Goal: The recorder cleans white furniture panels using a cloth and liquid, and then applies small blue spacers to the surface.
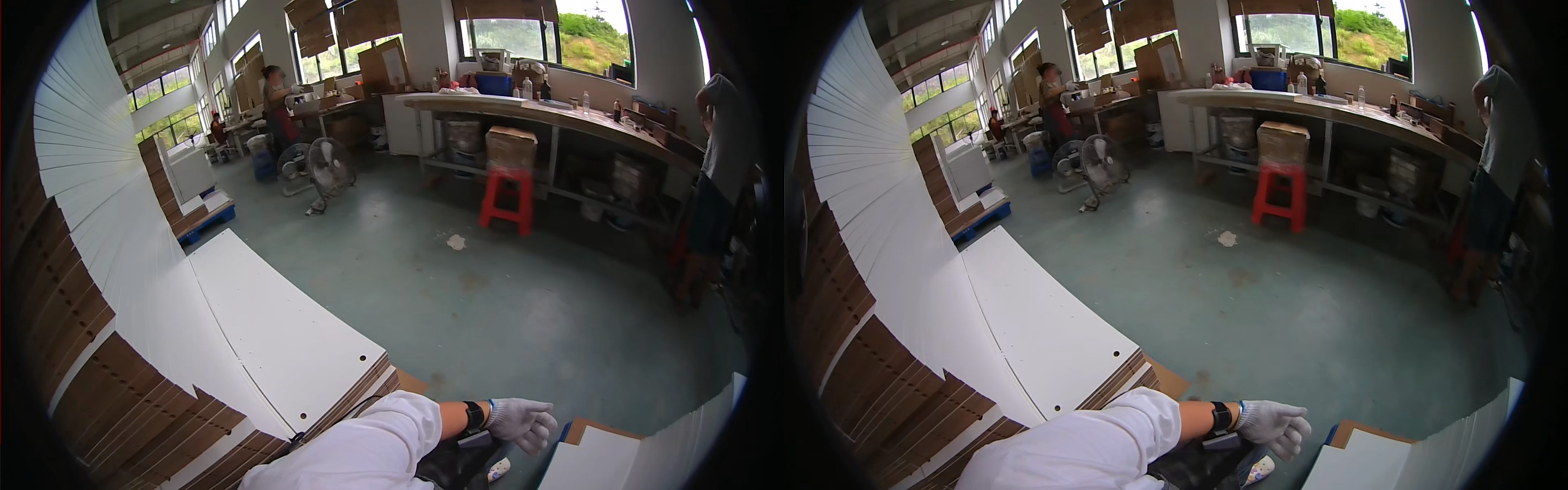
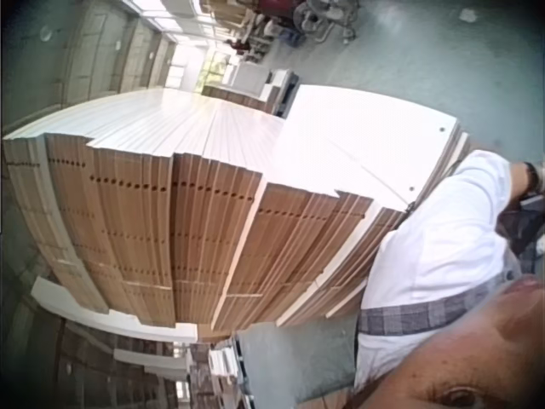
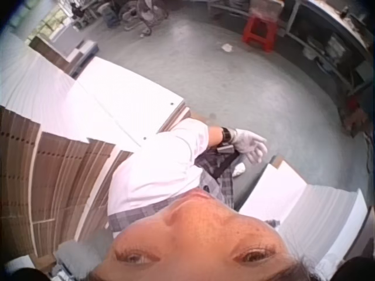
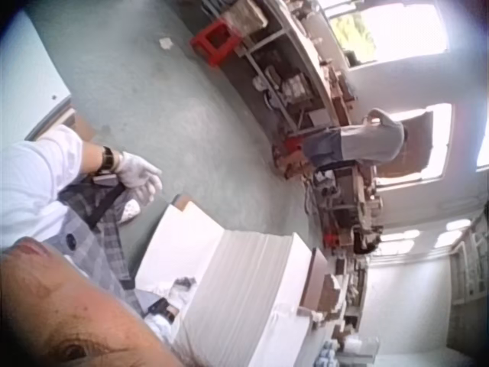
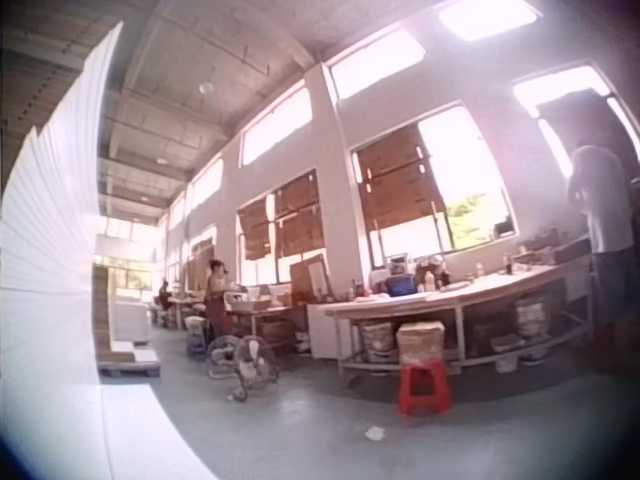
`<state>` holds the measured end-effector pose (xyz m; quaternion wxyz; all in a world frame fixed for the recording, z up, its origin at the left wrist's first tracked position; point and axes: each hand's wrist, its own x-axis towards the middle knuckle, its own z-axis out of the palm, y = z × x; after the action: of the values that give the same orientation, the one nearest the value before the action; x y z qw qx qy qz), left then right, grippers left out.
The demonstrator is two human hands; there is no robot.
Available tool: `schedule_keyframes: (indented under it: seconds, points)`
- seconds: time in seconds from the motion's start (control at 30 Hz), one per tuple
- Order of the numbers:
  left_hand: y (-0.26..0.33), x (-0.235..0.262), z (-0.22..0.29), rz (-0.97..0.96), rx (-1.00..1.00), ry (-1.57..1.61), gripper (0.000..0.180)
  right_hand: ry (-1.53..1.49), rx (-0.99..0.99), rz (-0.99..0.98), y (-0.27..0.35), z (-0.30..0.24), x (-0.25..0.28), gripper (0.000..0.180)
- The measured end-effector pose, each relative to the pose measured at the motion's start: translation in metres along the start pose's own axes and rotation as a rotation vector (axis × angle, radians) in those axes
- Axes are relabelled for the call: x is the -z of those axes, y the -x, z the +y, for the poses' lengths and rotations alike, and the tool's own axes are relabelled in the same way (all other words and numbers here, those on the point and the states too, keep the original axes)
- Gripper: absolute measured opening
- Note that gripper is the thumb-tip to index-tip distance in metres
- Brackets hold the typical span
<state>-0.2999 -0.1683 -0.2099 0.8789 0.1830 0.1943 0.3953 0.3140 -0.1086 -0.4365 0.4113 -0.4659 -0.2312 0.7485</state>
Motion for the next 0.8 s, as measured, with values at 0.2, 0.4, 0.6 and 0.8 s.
schedule_keyframes:
  seconds: [0.2, 0.4, 0.6, 0.8]
  points:
    - [0.002, -0.001, 0.002, -0.020, 0.013, 0.025, 0.046, 0.011, 0.010, 0.000, -0.001, 0.003, 0.006, 0.023]
    - [0.000, 0.001, 0.001, -0.051, 0.012, 0.052, 0.046, 0.020, 0.018, -0.006, -0.006, 0.009, 0.011, 0.023]
    - [-0.001, -0.001, 0.000, -0.028, -0.008, 0.002, 0.044, 0.025, 0.021, -0.012, -0.011, 0.014, 0.015, 0.022]
    - [-0.001, -0.001, 0.000, -0.028, -0.005, 0.005, 0.044, 0.034, 0.025, -0.016, -0.015, 0.017, 0.020, 0.021]
